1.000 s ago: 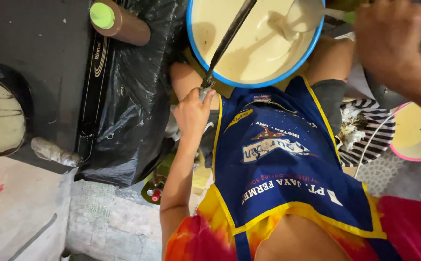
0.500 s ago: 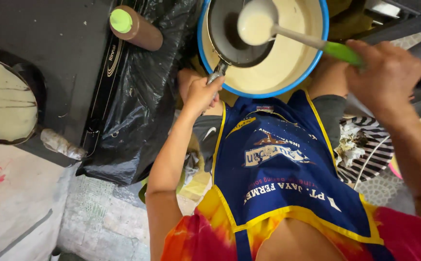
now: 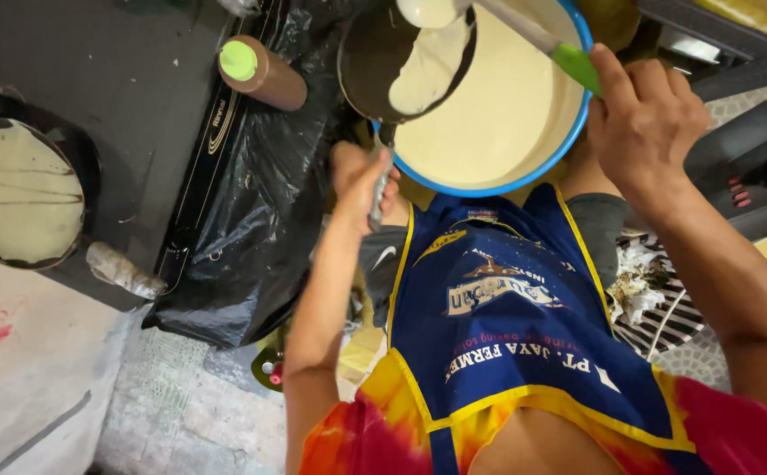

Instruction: Cooking crepes by pouring batter into pans and spreading it thinly with a tool

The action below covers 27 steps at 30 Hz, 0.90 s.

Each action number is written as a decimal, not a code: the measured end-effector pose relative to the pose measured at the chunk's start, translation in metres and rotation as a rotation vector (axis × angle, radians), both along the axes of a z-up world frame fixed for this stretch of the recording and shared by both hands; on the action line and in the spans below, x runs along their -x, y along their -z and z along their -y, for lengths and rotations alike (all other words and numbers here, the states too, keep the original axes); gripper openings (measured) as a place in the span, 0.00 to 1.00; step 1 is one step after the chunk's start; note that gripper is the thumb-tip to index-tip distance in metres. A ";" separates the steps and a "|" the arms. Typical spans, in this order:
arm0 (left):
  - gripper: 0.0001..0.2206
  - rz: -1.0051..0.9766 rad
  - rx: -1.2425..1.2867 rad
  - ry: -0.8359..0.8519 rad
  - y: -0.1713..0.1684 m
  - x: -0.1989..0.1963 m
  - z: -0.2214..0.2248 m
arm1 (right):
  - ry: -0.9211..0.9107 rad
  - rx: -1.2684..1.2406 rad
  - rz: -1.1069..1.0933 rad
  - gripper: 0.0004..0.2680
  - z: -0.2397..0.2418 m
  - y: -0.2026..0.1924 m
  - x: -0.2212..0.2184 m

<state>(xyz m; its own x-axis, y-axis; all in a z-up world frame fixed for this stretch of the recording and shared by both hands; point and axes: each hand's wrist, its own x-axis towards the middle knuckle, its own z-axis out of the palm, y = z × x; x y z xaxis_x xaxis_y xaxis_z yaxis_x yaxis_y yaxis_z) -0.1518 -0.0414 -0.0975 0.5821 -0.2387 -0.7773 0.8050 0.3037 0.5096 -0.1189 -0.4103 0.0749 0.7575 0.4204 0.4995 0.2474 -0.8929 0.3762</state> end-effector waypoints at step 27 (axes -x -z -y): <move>0.14 0.173 -0.298 0.549 -0.100 -0.025 0.061 | 0.351 -0.149 -0.211 0.18 0.027 0.051 0.053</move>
<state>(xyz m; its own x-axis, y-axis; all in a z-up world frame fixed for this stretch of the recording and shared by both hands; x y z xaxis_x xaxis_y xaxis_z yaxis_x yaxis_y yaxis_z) -0.1270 -0.1026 0.0021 0.5590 -0.3261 -0.7624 0.7019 -0.3034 0.6444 -0.1715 -0.4373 0.0236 0.9337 0.0545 0.3538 -0.0227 -0.9773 0.2105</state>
